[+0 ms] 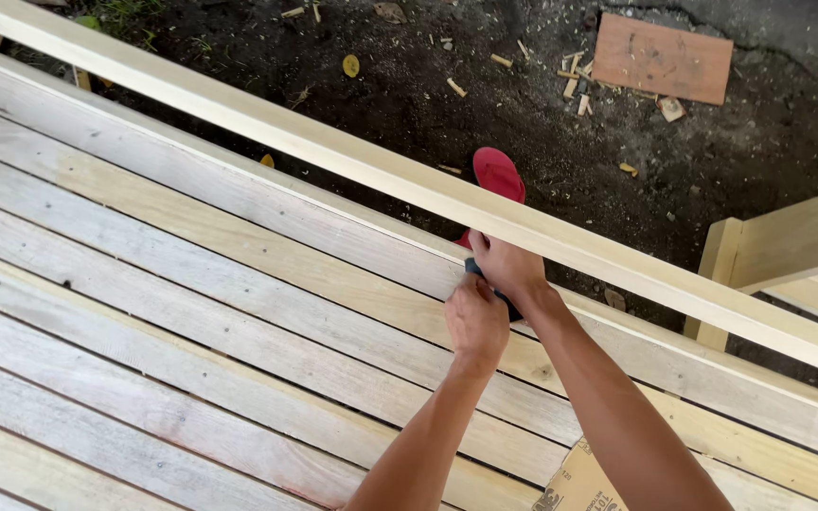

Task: The person sands a long horizontal wooden rail of an outdoor wooden frame structure, rubbing a piece of sandpaper by hand back and forth along the rail. They shift position along the structure to sand different sections of the rail and at one point fold and reposition the sandpaper before continuing.

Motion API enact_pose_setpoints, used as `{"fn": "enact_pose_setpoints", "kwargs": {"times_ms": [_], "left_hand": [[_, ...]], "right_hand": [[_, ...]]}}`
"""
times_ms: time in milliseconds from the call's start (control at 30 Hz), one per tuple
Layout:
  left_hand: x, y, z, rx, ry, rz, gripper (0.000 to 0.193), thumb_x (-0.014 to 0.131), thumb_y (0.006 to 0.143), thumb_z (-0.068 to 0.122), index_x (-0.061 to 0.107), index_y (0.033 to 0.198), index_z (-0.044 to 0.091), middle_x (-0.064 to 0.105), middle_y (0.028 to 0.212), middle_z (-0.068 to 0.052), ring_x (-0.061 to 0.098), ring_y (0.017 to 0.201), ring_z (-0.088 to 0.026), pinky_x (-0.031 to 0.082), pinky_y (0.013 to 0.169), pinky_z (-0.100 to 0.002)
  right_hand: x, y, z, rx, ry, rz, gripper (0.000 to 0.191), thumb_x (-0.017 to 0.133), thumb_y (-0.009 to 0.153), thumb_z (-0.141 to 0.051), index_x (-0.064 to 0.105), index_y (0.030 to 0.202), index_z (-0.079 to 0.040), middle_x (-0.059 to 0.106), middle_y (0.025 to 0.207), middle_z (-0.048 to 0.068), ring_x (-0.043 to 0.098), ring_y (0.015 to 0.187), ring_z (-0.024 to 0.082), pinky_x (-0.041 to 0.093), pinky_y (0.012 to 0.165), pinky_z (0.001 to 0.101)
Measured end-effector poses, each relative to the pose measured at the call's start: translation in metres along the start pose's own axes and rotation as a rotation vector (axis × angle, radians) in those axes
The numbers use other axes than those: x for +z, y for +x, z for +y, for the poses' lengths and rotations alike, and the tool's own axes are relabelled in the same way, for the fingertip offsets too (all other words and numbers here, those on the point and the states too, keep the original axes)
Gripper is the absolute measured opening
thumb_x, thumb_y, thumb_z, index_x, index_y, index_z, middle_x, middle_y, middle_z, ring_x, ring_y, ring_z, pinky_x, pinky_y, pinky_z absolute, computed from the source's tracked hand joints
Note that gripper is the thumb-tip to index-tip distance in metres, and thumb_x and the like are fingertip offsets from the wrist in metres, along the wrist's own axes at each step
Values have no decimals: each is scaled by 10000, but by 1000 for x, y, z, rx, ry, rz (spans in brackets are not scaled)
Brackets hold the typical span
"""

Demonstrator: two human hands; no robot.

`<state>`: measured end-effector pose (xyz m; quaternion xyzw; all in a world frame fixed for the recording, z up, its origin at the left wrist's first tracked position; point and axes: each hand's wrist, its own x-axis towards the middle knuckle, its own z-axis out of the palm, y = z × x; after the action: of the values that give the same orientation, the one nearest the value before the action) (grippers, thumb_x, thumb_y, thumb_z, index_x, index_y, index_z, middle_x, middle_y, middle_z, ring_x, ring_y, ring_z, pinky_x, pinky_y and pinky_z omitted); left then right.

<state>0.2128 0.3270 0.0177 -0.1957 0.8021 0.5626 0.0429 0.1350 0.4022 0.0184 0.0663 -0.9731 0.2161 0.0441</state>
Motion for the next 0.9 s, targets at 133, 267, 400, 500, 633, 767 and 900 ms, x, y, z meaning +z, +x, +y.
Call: {"fn": "enact_pose_setpoints", "kwargs": {"times_ms": [133,267,400,500,633,767,900], "left_hand": [[7,-1,5,7,-53,50,142,494,923,60,621,929,-3,708,915,-243,643,903,-465,470,783,-547],[1,-2,25,172,-156,118,129,487,957,66,595,978,-1,674,978,-245,620,906,-468,461,759,-546],[-5,18,54,350,-124,139,206,493,957,64,628,1097,-6,671,1036,-275,613,938,-490,476,765,-553],[-1,15,55,260,-49,45,191,530,979,125,643,930,-20,686,920,-269,642,893,-485,499,754,-543],[17,-29,25,166,86,-120,187,594,907,131,698,830,-3,694,847,-257,658,846,-483,516,732,-548],[45,-56,4,77,16,-192,155,570,879,106,699,864,21,714,859,-238,682,861,-450,534,756,-513],[61,-58,-3,113,63,-136,152,564,874,84,705,865,28,715,868,-237,674,868,-457,522,765,-521]], "right_hand": [[13,18,14,166,19,-162,376,550,1027,-369,730,990,-41,716,842,203,664,743,400,520,663,508],[21,37,32,154,-57,-221,367,519,998,-332,715,892,-40,690,804,218,662,710,397,511,632,504],[19,52,38,157,-88,-105,495,459,1075,-396,665,804,-37,688,769,225,664,697,396,500,628,501],[0,48,51,250,14,-174,559,493,1106,-448,660,819,2,663,777,257,631,690,431,496,645,501],[-31,-6,78,37,102,-113,264,591,917,-261,766,879,-68,708,821,195,675,737,401,531,594,486],[-39,-56,83,15,-80,78,269,647,922,-288,744,941,-38,711,799,196,655,708,417,522,630,510],[-36,-64,84,123,-49,63,267,631,949,-282,733,951,-35,715,817,192,659,747,414,528,670,503]]}}
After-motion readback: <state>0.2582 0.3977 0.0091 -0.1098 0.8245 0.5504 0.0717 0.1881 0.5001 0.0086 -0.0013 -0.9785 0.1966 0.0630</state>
